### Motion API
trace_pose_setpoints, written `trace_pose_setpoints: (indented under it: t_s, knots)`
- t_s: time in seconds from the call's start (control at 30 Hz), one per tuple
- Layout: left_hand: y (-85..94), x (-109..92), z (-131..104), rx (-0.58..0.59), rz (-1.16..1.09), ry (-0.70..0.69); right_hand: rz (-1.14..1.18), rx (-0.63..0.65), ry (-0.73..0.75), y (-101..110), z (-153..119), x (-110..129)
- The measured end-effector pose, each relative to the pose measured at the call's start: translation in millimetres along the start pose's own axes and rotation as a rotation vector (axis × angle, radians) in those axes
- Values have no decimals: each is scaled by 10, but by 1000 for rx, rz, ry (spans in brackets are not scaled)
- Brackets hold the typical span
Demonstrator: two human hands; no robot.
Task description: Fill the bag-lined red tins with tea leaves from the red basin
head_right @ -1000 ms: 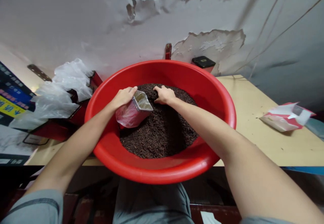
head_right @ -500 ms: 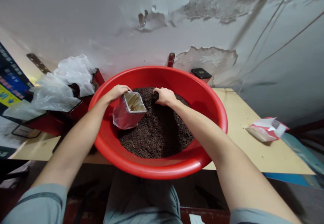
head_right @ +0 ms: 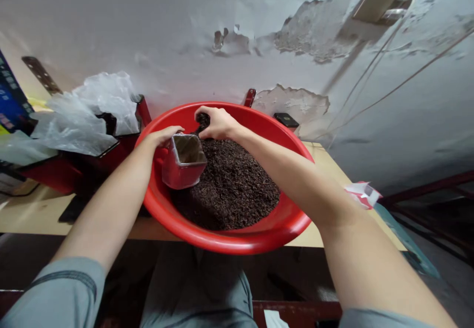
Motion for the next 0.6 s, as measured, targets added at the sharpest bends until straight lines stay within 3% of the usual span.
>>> trace_pose_setpoints:
  t_s: [0.2,0.6]
  knots:
    - [-4,7,-17,30,-57,-44,109,84,45,-60,61,382]
    - [-3,-35,-130,-29,11,-25,162,79,-14,-164,142,452]
Point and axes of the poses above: each hand's wrist, its own z-axis towards the middle knuckle, its own y-axis out of the back of the hand, x = y × z, the point moved 3 cm from there along z, towards the middle knuckle, and after that the axes turned 15 degrees about -y, right-handed, at the moved point
